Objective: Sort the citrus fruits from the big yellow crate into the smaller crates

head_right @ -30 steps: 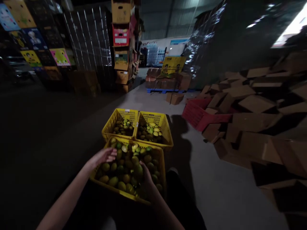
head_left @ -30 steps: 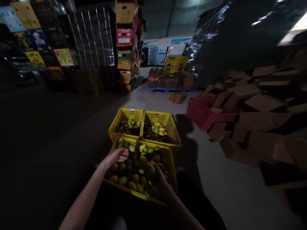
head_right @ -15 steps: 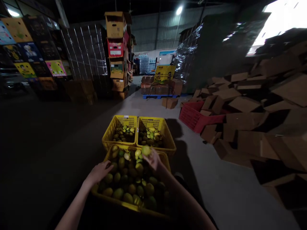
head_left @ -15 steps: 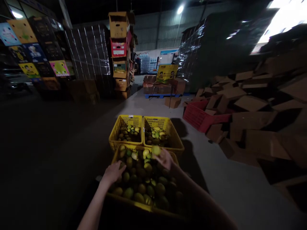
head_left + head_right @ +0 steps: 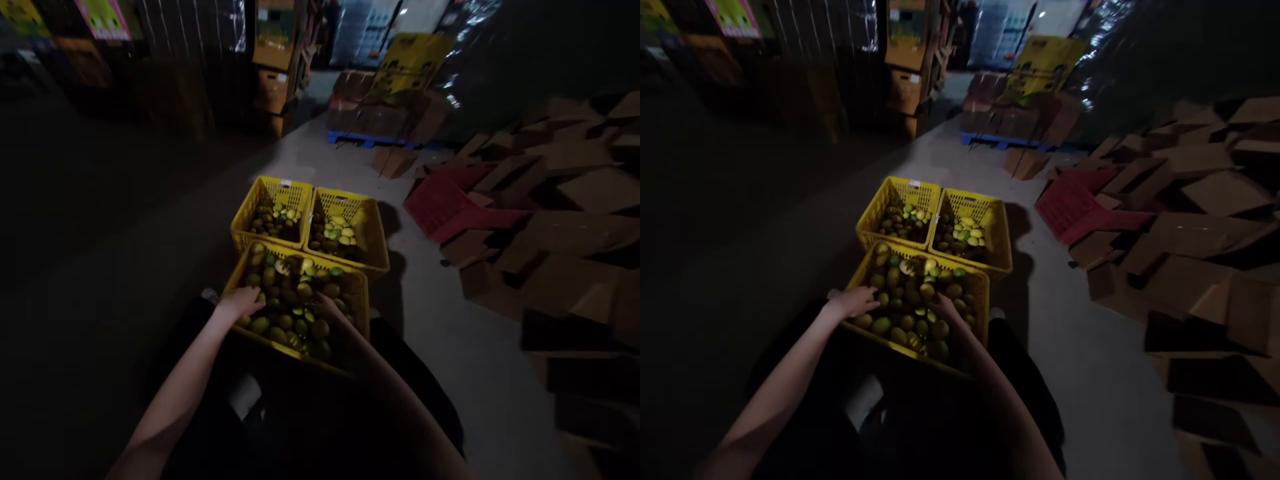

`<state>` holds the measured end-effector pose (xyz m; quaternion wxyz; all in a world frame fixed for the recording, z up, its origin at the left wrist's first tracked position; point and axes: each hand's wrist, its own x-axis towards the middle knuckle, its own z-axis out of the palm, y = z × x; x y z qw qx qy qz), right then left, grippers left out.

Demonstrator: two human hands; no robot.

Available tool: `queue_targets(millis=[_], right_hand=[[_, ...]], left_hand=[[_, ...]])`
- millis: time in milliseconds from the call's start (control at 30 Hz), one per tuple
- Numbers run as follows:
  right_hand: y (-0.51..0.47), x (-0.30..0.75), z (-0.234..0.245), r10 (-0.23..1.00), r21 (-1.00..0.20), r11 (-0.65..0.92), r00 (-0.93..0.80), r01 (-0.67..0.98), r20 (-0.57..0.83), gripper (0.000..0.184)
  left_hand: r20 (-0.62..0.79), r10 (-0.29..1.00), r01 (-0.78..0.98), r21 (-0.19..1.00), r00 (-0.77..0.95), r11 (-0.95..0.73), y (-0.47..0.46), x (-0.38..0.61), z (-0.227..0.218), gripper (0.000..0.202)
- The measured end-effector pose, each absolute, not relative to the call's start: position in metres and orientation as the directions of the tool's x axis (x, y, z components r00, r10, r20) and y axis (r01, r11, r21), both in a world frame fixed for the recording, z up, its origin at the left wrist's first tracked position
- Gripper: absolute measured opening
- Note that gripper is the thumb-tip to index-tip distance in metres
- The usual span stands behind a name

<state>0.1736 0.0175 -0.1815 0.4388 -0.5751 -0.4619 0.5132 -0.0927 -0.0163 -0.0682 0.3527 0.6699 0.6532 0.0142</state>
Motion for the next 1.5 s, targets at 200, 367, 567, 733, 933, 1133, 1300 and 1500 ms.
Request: queue_targets(millis=[200, 367, 567, 733, 933, 1133, 1300, 1500], right_hand=[[0.031, 0.162, -0.216, 0.959, -0.670, -0.173, -0.030, 0.722, -0.280, 0.054], [0.041, 0.165, -0.226, 0.940, -0.388, -0.011, -0.122, 0.922, -0.317, 0.059], [0.047, 0.154, -0.231, 0.924, -0.237, 0.134, -0.207, 0.962, -0.321, 0.060], [0.045, 0.154, -0.223, 0.919, -0.216, 0.148, -0.215, 0.965, -0.330, 0.054], [0.042, 0.174, -0.180, 0.912, -0.368, 0.192, -0.304, 0.910, -0.276, 0.049], [0.034, 0.191, -0.110, 0.978, -0.635, 0.097, -0.193, 0.766, -0.084, 0.056], [0.012, 0.202, -0.077, 0.998, -0.790, -0.018, -0.040, 0.612, -0.053, 0.060], [0.004, 0.204, -0.053, 0.988, -0.693, 0.120, -0.019, 0.711, 0.152, 0.048]], left_hand=[[-0.533, 0.821, 0.959, 0.277, 0.207, -0.062, -0.010, -0.083, -0.063, 0.040], [-0.543, 0.823, 0.981, 0.175, 0.164, -0.080, -0.008, -0.079, -0.045, 0.043], [-0.547, 0.826, 0.987, 0.148, 0.135, -0.063, -0.005, -0.071, -0.038, 0.042], [-0.582, 0.794, 0.977, 0.204, 0.177, -0.068, -0.005, -0.066, -0.044, 0.042], [-0.580, 0.793, 0.973, 0.224, 0.185, -0.064, -0.002, -0.055, -0.067, 0.035], [-0.640, 0.734, 0.957, 0.285, 0.229, -0.050, -0.002, -0.021, -0.129, 0.026], [-0.679, 0.706, 0.962, 0.273, 0.199, -0.008, -0.012, -0.003, -0.184, 0.031], [-0.669, 0.740, 0.985, 0.162, 0.066, 0.059, -0.019, 0.016, -0.219, 0.045]])
